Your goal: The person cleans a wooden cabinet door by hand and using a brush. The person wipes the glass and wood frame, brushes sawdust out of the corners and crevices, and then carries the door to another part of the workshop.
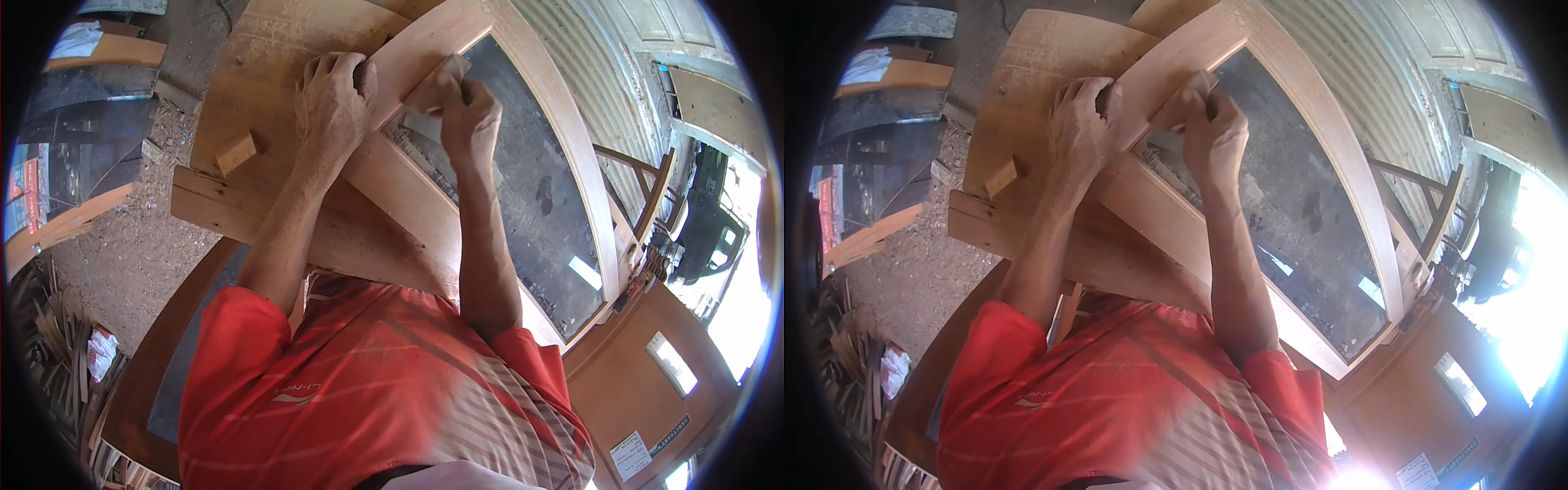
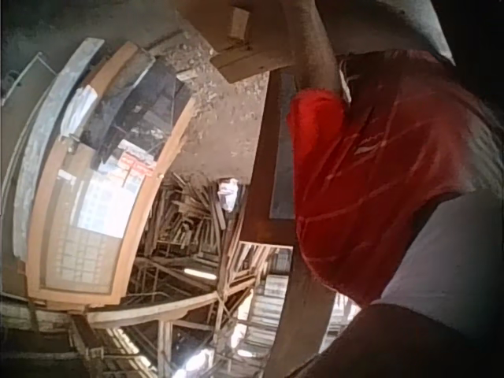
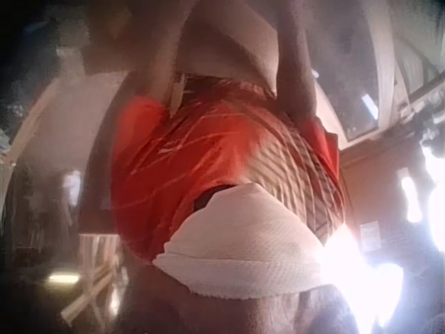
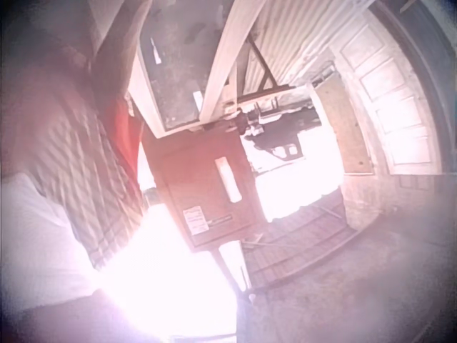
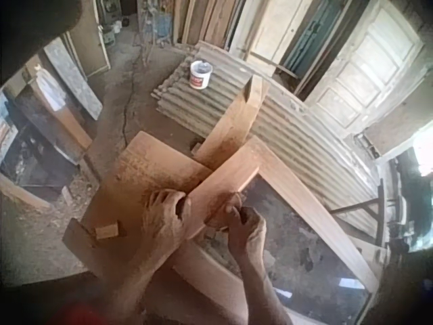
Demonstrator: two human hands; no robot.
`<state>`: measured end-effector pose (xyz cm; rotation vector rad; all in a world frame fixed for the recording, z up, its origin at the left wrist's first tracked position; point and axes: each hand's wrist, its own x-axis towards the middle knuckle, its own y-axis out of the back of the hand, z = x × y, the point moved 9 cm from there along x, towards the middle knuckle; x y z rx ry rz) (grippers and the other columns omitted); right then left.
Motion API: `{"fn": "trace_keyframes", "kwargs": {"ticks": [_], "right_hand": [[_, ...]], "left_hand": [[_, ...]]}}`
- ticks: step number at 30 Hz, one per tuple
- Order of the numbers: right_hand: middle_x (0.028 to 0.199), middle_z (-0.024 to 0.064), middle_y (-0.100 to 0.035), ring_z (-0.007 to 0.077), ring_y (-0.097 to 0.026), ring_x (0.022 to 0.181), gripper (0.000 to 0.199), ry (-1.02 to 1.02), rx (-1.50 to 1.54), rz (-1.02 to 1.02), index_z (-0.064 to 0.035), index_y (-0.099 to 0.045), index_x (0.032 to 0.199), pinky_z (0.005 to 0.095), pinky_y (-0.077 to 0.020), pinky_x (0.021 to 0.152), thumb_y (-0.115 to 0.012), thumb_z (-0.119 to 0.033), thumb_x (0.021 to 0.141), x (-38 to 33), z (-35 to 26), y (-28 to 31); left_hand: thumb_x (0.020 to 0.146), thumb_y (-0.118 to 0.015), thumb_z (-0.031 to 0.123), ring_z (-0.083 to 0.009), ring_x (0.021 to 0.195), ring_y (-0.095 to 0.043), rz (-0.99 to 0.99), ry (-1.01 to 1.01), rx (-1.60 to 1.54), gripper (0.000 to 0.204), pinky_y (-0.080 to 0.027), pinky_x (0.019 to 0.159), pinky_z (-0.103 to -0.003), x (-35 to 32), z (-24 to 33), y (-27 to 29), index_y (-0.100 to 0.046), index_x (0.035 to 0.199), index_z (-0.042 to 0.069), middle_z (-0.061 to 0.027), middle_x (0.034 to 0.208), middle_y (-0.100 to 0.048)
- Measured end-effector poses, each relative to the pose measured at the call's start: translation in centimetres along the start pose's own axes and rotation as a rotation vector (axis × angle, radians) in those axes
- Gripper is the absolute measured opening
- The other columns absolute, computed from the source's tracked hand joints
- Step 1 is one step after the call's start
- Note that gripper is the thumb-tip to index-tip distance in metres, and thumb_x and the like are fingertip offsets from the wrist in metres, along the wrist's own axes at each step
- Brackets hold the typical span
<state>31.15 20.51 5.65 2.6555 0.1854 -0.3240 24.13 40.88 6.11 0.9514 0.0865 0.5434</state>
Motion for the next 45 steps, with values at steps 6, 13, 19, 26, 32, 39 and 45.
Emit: {"fn": "trace_keyframes", "kwargs": {"ticks": [6, 13, 19, 26, 32, 39, 45], "right_hand": [[0.074, 0.0225, -0.072, 0.0291, -0.073, 0.070, 0.044, 0.091, -0.162, 0.032, 0.0099, -0.073, 0.094, 0.0417, -0.0555, 0.068, -0.067, -0.033, 0.101, 1.1, -0.1, 0.3], [0.070, 0.0213, -0.072, 0.0247, -0.075, 0.069, 0.044, 0.177, -0.235, 0.080, 0.0070, -0.078, 0.091, 0.0398, -0.0572, 0.068, -0.069, -0.035, 0.100, 5.0, 0.0, 1.8], [0.072, 0.0149, -0.074, 0.0161, -0.067, 0.061, 0.040, 0.158, -0.125, 0.119, 0.0103, -0.076, 0.094, 0.0349, -0.0532, 0.060, -0.071, -0.029, 0.100, 8.1, -2.0, 3.7], [0.082, 0.0176, -0.074, 0.0168, -0.071, 0.068, 0.049, 0.121, -0.008, 0.044, 0.0133, -0.072, 0.103, 0.0327, -0.0571, 0.064, -0.074, -0.036, 0.099, 4.5, 0.1, 0.3], [0.087, 0.0227, -0.073, 0.0236, -0.073, 0.074, 0.041, 0.132, -0.104, -0.002, 0.0105, -0.070, 0.103, 0.0396, -0.0572, 0.071, -0.074, -0.029, 0.097, -2.1, 1.3, -1.8], [0.087, 0.0149, -0.073, 0.0166, -0.068, 0.077, 0.043, 0.018, -0.035, 0.072, 0.0091, -0.069, 0.105, 0.0342, -0.0553, 0.070, -0.076, -0.033, 0.098, -3.8, 1.2, -0.9], [0.092, 0.0220, -0.074, 0.0250, -0.072, 0.084, 0.043, -0.066, -0.074, 0.020, 0.0087, -0.068, 0.108, 0.0388, -0.0560, 0.078, -0.077, -0.032, 0.096, -3.9, 1.8, -0.6]], "left_hand": [[0.103, -0.063, 0.029, -0.0363, 0.118, -0.063, -0.005, 0.012, -0.035, 0.028, -0.050, 0.100, -0.049, -0.3, 0.0, -0.5, -0.073, 0.115, 0.006, -0.0129, 0.119, -0.072], [0.102, -0.064, 0.029, -0.0370, 0.117, -0.063, -0.021, 0.026, -0.024, 0.028, -0.050, 0.100, -0.049, -0.1, -0.2, -0.6, -0.073, 0.117, 0.007, -0.0137, 0.119, -0.072], [0.101, -0.064, 0.027, -0.0376, 0.115, -0.064, -0.019, -0.032, -0.031, 0.026, -0.051, 0.099, -0.049, -0.2, 0.6, -0.5, -0.073, 0.115, 0.007, -0.0139, 0.118, -0.073], [0.101, -0.065, 0.027, -0.0373, 0.115, -0.064, 0.002, 0.001, -0.033, 0.026, -0.052, 0.097, -0.049, -0.1, -0.4, -0.7, -0.073, 0.114, 0.007, -0.0139, 0.118, -0.073], [0.100, -0.066, 0.026, -0.0363, 0.113, -0.065, 0.007, -0.002, -0.040, 0.024, -0.052, 0.096, -0.049, 0.0, 0.5, -0.1, -0.074, 0.113, 0.007, -0.0123, 0.116, -0.074], [0.100, -0.067, 0.026, -0.0356, 0.111, -0.066, 0.029, -0.021, -0.032, 0.023, -0.053, 0.096, -0.047, 0.1, 0.4, -0.1, -0.074, 0.112, 0.007, -0.0119, 0.115, -0.074], [0.101, -0.067, 0.027, -0.0358, 0.111, -0.066, 0.002, -0.018, -0.017, 0.026, -0.053, 0.095, -0.047, 0.1, 0.4, -0.2, -0.074, 0.113, 0.005, -0.0127, 0.114, -0.074]]}}
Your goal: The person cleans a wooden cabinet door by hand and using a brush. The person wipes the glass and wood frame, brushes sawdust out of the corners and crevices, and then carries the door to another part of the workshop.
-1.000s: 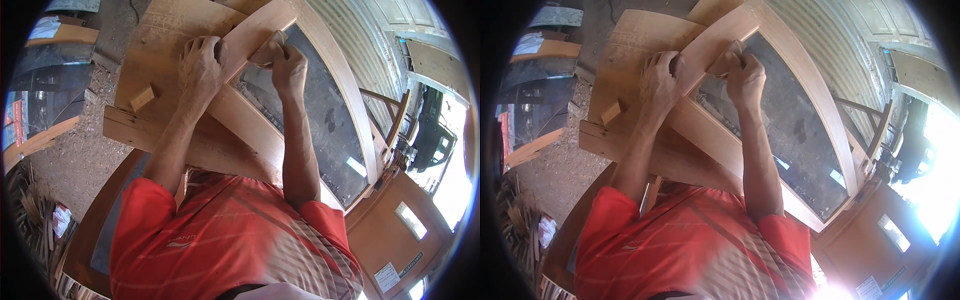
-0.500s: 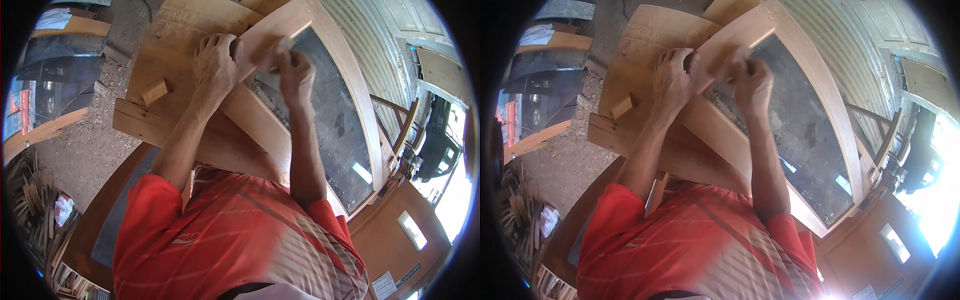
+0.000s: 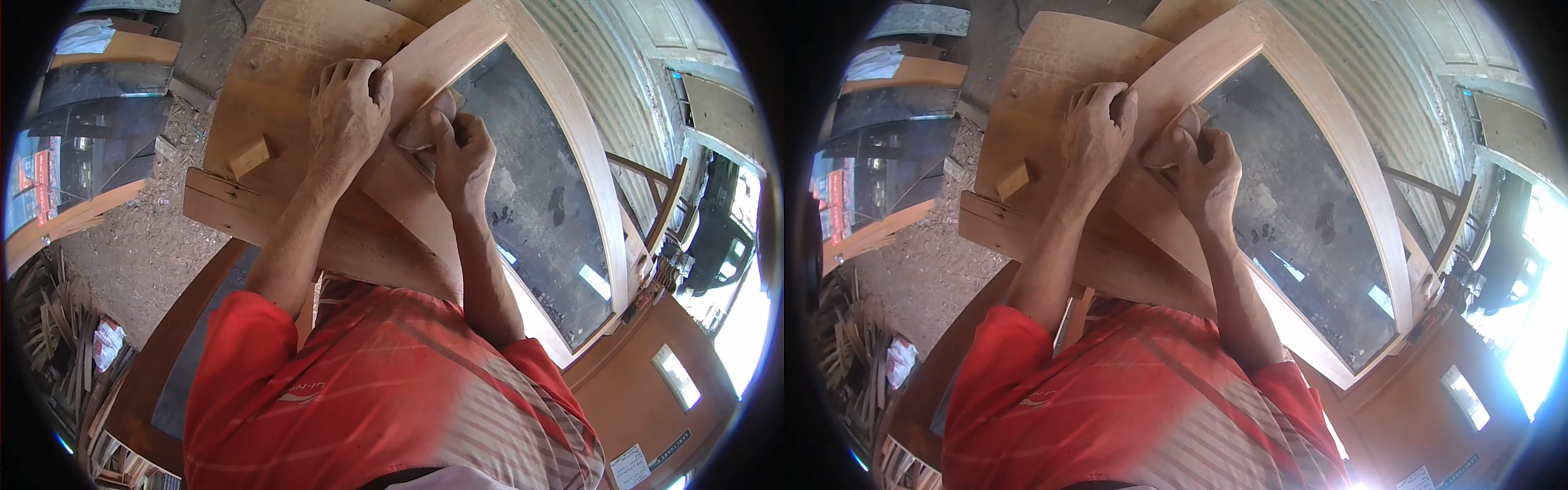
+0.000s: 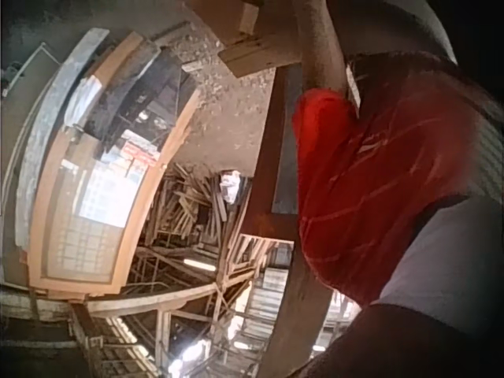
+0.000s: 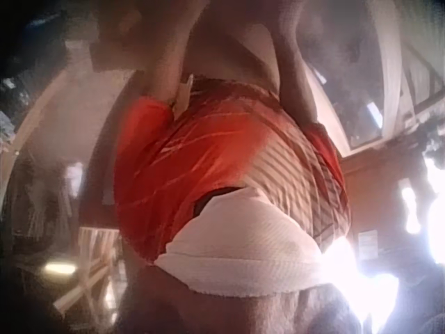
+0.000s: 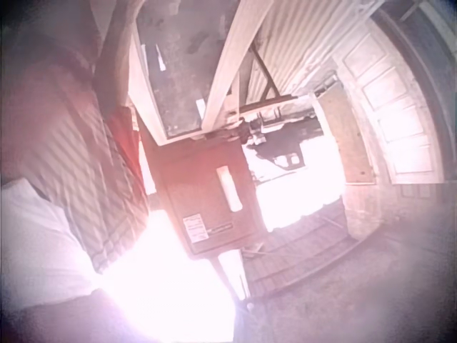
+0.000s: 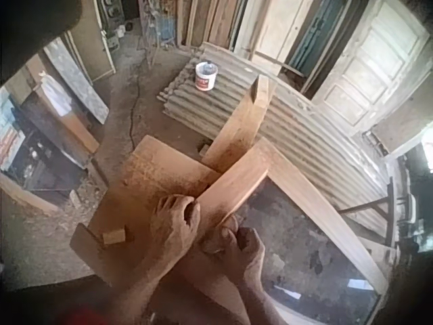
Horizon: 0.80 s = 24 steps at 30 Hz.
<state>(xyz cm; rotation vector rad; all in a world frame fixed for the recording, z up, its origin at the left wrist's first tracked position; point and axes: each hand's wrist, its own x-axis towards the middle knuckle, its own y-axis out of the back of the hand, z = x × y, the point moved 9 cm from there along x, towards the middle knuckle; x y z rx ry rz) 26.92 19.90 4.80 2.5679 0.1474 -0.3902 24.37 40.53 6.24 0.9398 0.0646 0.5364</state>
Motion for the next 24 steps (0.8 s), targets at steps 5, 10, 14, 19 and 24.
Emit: {"fn": "trace_keyframes", "kwargs": {"ticks": [5, 10, 14, 19, 24], "right_hand": [[0.093, 0.0251, -0.075, 0.0292, -0.074, 0.084, 0.040, 0.015, 0.036, 0.011, 0.0084, -0.070, 0.107, 0.0397, -0.0564, 0.078, -0.075, -0.030, 0.096, 0.7, -0.1, -0.7], [0.083, 0.0179, -0.073, 0.0189, -0.073, 0.073, 0.045, 0.098, -0.017, 0.048, 0.0142, -0.069, 0.104, 0.0327, -0.0571, 0.060, -0.074, -0.031, 0.099, 2.1, -0.5, -0.3], [0.079, 0.0204, -0.072, 0.0217, -0.073, 0.065, 0.048, 0.128, -0.012, 0.072, 0.0171, -0.068, 0.103, 0.0332, -0.0570, 0.058, -0.072, -0.030, 0.100, 5.4, -1.1, 1.2], [0.073, 0.0251, -0.071, 0.0318, -0.072, 0.068, 0.045, 0.142, -0.027, 0.101, 0.0123, -0.068, 0.093, 0.0417, -0.0567, 0.066, -0.073, -0.033, 0.095, 3.1, -0.5, 0.2], [0.085, 0.0291, -0.073, 0.0339, -0.075, 0.082, 0.048, 0.123, -0.126, 0.142, 0.0117, -0.071, 0.093, 0.0436, -0.0575, 0.075, -0.075, -0.036, 0.093, 9.2, -2.2, 3.7]], "left_hand": [[0.101, -0.066, 0.028, -0.0364, 0.111, -0.065, -0.012, 0.002, -0.009, 0.027, -0.053, 0.095, -0.047, -0.2, -0.1, -0.1, -0.073, 0.114, 0.005, -0.0136, 0.115, -0.074], [0.101, -0.065, 0.028, -0.0368, 0.112, -0.065, -0.010, 0.005, -0.007, 0.028, -0.053, 0.095, -0.047, -0.2, -0.2, -0.3, -0.073, 0.116, 0.005, -0.0144, 0.116, -0.073], [0.101, -0.065, 0.028, -0.0371, 0.114, -0.065, -0.024, -0.008, -0.025, 0.029, -0.053, 0.096, -0.048, -0.1, 0.2, -0.2, -0.073, 0.117, 0.005, -0.0151, 0.117, -0.073], [0.102, -0.064, 0.028, -0.0378, 0.115, -0.065, -0.026, -0.003, -0.009, 0.031, -0.052, 0.097, -0.048, -0.4, -0.1, -0.4, -0.073, 0.118, 0.004, -0.0166, 0.118, -0.073], [0.103, -0.064, 0.026, -0.0387, 0.113, -0.066, -0.030, -0.034, -0.010, 0.029, -0.053, 0.095, -0.049, -0.3, 0.1, -0.3, -0.073, 0.119, 0.003, -0.0172, 0.118, -0.073]]}}
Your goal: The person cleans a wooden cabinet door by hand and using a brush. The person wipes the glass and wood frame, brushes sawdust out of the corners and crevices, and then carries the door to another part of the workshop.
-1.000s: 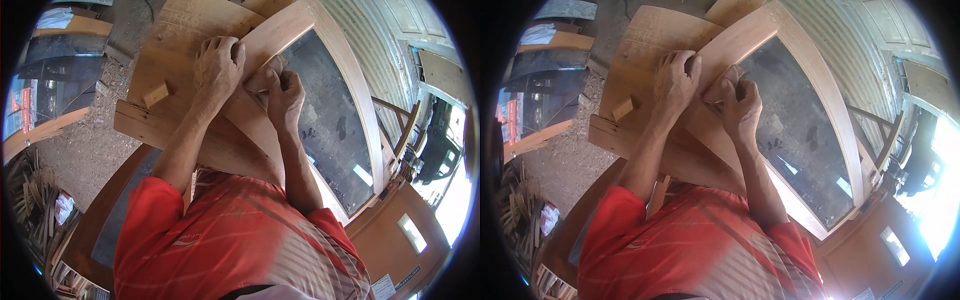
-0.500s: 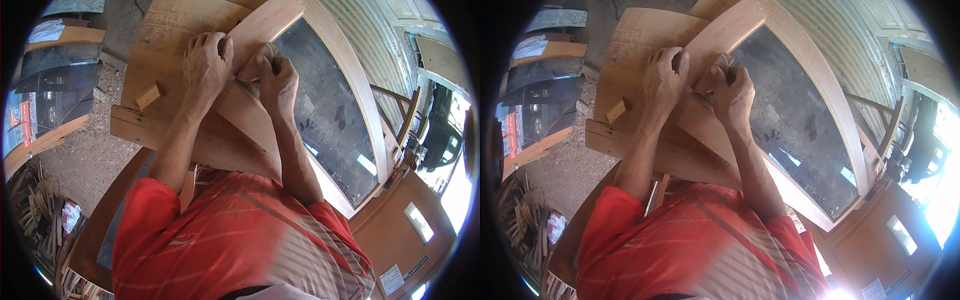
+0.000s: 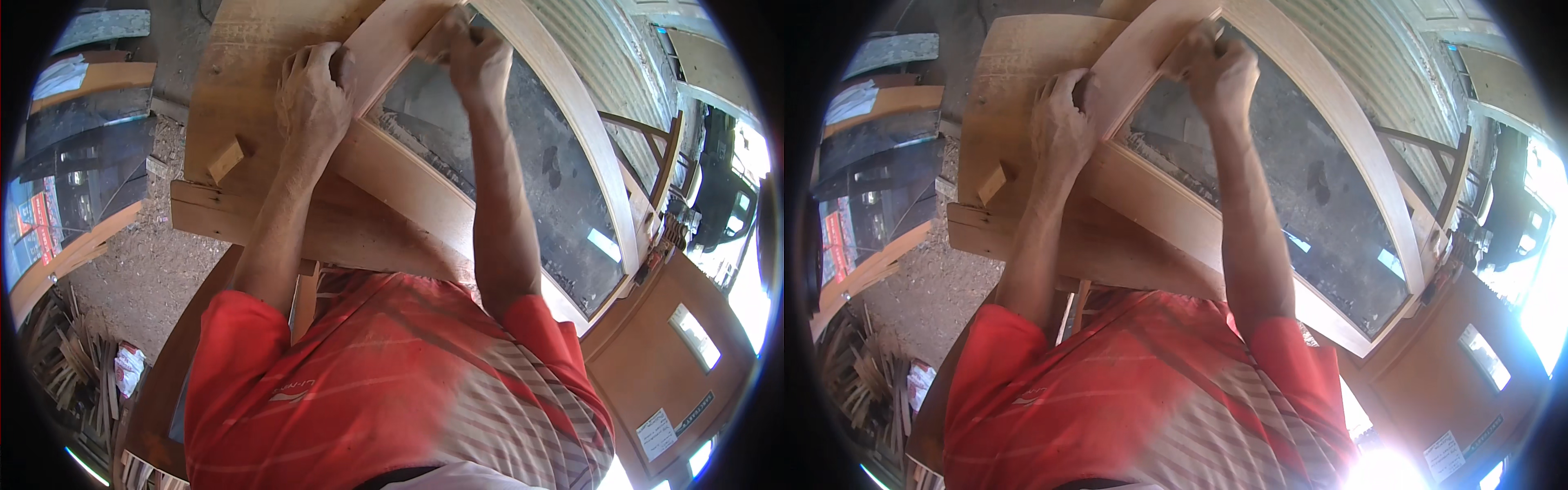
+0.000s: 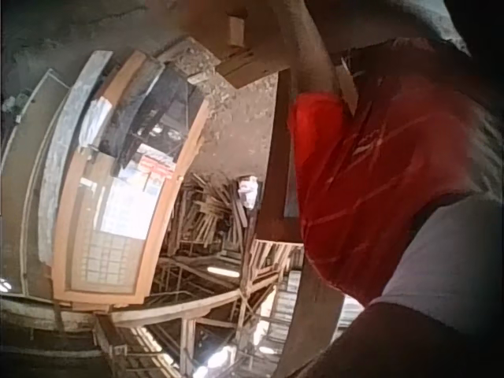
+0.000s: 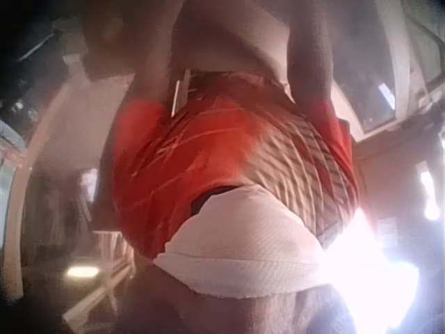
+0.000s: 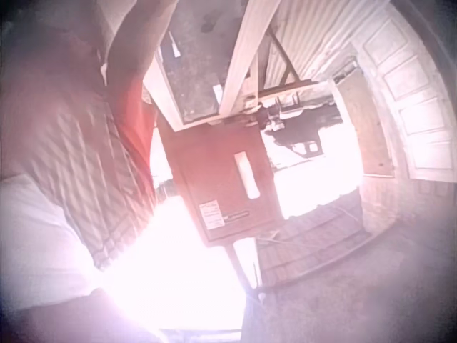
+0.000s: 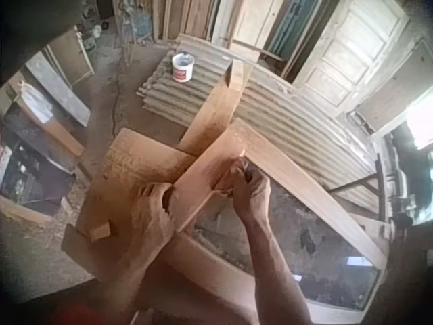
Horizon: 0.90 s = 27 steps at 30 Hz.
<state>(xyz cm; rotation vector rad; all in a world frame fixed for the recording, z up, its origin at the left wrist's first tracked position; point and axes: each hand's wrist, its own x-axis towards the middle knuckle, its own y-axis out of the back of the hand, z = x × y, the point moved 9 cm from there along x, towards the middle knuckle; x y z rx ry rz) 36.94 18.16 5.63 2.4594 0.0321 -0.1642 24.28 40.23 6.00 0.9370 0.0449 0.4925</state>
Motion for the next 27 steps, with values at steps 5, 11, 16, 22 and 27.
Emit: {"fn": "trace_keyframes", "kwargs": {"ticks": [5, 11, 16, 22, 27], "right_hand": [[0.083, 0.0300, -0.074, 0.0372, -0.076, 0.079, 0.052, 0.168, -0.090, 0.049, 0.0115, -0.072, 0.090, 0.0452, -0.0579, 0.071, -0.073, -0.040, 0.094, -0.2, 0.0, -0.8], [0.072, 0.0201, -0.074, 0.0235, -0.075, 0.066, 0.050, 0.113, -0.028, 0.043, 0.0125, -0.073, 0.090, 0.0356, -0.0575, 0.063, -0.068, -0.037, 0.098, 3.8, -0.2, 1.2], [0.073, 0.0220, -0.073, 0.0291, -0.075, 0.069, 0.050, 0.226, -0.009, 0.066, 0.0126, -0.073, 0.094, 0.0400, -0.0589, 0.066, -0.073, -0.037, 0.096, -2.2, -0.8, -1.2], [0.081, 0.0278, -0.073, 0.0367, -0.076, 0.078, 0.046, 0.084, 0.109, -0.019, 0.0102, -0.070, 0.093, 0.0450, -0.0590, 0.073, -0.075, -0.036, 0.095, -1.6, -1.1, -1.9], [0.076, 0.0176, -0.071, 0.0305, -0.072, 0.071, 0.032, 0.338, 0.110, 0.135, 0.0098, -0.071, 0.097, 0.0422, -0.0573, 0.067, -0.077, -0.021, 0.093, -9.4, -2.7, -3.2]], "left_hand": [[0.103, -0.063, 0.026, -0.0393, 0.112, -0.066, 0.016, 0.007, 0.008, 0.028, -0.053, 0.094, -0.049, 0.0, -0.2, -0.1, -0.073, 0.118, 0.004, -0.0170, 0.118, -0.073], [0.103, -0.064, 0.027, -0.0392, 0.113, -0.065, -0.030, 0.009, 0.010, 0.028, -0.053, 0.094, -0.050, 0.0, 0.4, -0.2, -0.073, 0.119, 0.005, -0.0165, 0.117, -0.073], [0.102, -0.064, 0.027, -0.0394, 0.114, -0.065, -0.017, 0.055, 0.029, 0.028, -0.053, 0.094, -0.050, 0.1, -0.5, -0.1, -0.072, 0.119, 0.006, -0.0166, 0.118, -0.073], [0.104, -0.061, 0.025, -0.0364, 0.119, -0.063, -0.055, 0.032, -0.012, 0.025, -0.052, 0.098, -0.049, 0.2, -0.1, 0.0, -0.071, 0.119, 0.008, -0.0140, 0.120, -0.072], [0.104, -0.062, 0.021, -0.0364, 0.105, -0.070, -0.002, 0.111, -0.184, 0.025, -0.055, 0.092, -0.044, 0.4, -1.5, 0.1, -0.074, 0.118, 0.003, -0.0185, 0.113, -0.074]]}}
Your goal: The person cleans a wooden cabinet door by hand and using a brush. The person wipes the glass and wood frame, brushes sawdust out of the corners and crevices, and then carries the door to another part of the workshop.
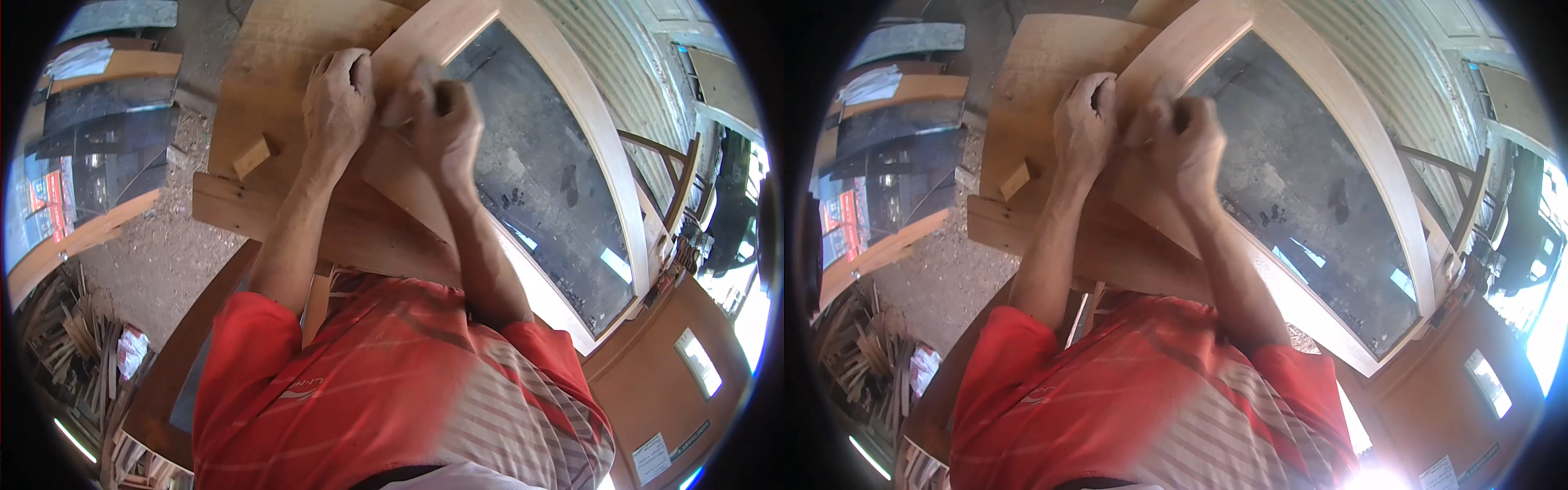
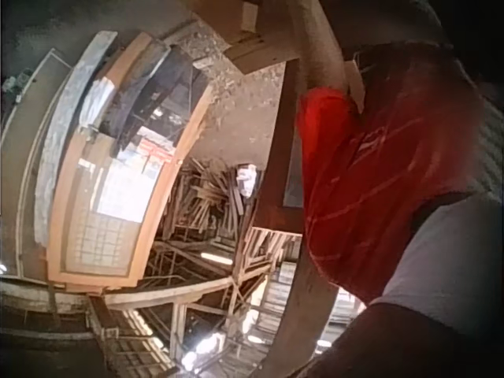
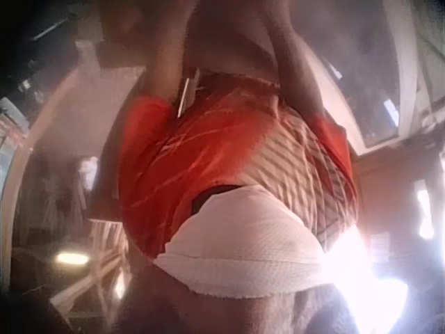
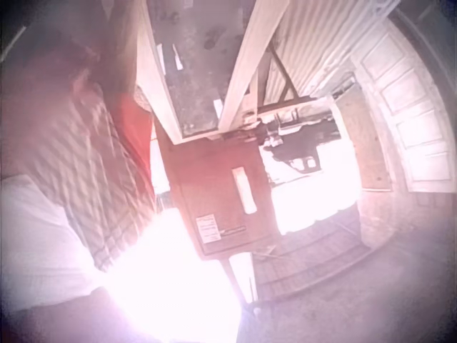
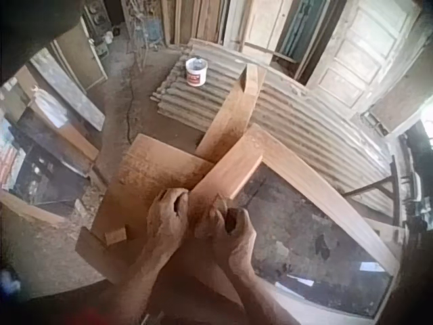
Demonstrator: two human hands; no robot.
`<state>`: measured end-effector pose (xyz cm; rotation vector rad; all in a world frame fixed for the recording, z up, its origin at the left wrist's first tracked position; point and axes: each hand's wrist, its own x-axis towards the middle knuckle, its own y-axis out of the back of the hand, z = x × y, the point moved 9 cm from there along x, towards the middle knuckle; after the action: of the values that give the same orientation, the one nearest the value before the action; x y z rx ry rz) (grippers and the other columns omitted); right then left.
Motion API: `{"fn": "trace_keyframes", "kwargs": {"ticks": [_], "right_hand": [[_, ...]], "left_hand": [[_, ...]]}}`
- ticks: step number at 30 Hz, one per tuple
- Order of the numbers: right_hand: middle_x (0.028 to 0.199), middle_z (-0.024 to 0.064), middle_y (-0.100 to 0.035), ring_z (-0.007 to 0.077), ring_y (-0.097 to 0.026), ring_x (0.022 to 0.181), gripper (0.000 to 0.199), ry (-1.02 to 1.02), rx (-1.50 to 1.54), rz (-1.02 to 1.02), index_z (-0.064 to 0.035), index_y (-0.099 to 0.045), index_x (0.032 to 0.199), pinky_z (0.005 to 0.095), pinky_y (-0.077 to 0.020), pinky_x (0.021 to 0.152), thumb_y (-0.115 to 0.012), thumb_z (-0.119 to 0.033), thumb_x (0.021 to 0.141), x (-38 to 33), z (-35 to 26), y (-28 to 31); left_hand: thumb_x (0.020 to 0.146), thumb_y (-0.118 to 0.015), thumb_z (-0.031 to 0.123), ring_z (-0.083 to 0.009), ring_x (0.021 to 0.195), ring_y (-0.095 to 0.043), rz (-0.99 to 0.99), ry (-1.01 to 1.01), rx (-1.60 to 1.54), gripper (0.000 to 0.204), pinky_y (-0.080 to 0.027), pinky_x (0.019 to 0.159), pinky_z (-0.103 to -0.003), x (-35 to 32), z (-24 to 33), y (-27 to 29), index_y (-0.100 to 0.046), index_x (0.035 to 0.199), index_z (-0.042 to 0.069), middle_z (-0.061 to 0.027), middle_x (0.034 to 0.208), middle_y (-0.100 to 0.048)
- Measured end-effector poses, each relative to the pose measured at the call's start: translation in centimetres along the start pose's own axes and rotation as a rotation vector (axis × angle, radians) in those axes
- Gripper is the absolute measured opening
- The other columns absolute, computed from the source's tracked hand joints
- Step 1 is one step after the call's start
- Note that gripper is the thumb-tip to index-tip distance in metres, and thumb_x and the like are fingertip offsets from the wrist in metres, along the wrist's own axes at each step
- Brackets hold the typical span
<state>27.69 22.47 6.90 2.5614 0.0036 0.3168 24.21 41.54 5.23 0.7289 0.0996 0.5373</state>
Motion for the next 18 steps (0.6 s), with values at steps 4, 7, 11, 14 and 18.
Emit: {"fn": "trace_keyframes", "kwargs": {"ticks": [4, 7, 11, 14, 18], "right_hand": [[0.083, 0.0137, -0.072, 0.0206, -0.072, 0.077, 0.029, -0.354, 0.009, -0.165, 0.0026, -0.072, 0.102, 0.0353, -0.0575, 0.067, -0.077, -0.025, 0.095, 4.4, 2.9, 1.8], [0.080, 0.0167, -0.071, 0.0262, -0.072, 0.074, 0.024, -0.175, -0.148, -0.289, -0.0013, -0.071, 0.099, 0.0386, -0.0570, 0.069, -0.079, -0.023, 0.093, 2.1, 1.4, 1.8], [0.089, 0.0106, -0.068, 0.0256, -0.069, 0.080, 0.022, 0.167, -0.258, -0.296, -0.0107, -0.075, 0.108, 0.0409, -0.0580, 0.071, -0.081, -0.016, 0.087, 1.5, -0.4, 4.2], [0.094, 0.0070, -0.064, 0.0241, -0.067, 0.089, 0.028, 0.455, -0.187, -0.467, -0.0159, -0.076, 0.111, 0.0395, -0.0580, 0.071, -0.082, -0.014, 0.084, -0.7, -2.0, 2.2], [0.093, 0.0041, -0.057, 0.0266, -0.061, 0.084, 0.034, 0.662, -0.194, -0.583, -0.0216, -0.076, 0.115, 0.0394, -0.0571, 0.068, -0.081, -0.013, 0.083, -0.7, -3.3, 1.1]], "left_hand": [[0.104, -0.063, 0.022, -0.0339, 0.102, -0.071, 0.019, 0.009, -0.046, 0.025, -0.056, 0.090, -0.042, 0.1, 0.3, 0.3, -0.075, 0.114, 0.003, -0.0186, 0.112, -0.074], [0.104, -0.063, 0.022, -0.0334, 0.102, -0.071, 0.009, 0.053, 0.003, 0.024, -0.055, 0.090, -0.043, -0.3, -0.4, 0.3, -0.075, 0.115, 0.004, -0.0182, 0.113, -0.074], [0.103, -0.064, 0.024, -0.0334, 0.103, -0.071, 0.025, 0.012, 0.052, 0.024, -0.056, 0.088, -0.043, -0.4, 0.3, 0.5, -0.075, 0.114, 0.006, -0.0160, 0.111, -0.075], [0.103, -0.064, 0.024, -0.0338, 0.103, -0.071, 0.026, -0.011, 0.060, 0.023, -0.056, 0.088, -0.043, -0.3, 0.7, 0.1, -0.075, 0.113, 0.007, -0.0151, 0.111, -0.075], [0.103, -0.065, 0.024, -0.0342, 0.103, -0.071, 0.029, -0.011, 0.065, 0.022, -0.056, 0.088, -0.043, -0.1, 0.5, 0.2, -0.075, 0.112, 0.007, -0.0146, 0.111, -0.075]]}}
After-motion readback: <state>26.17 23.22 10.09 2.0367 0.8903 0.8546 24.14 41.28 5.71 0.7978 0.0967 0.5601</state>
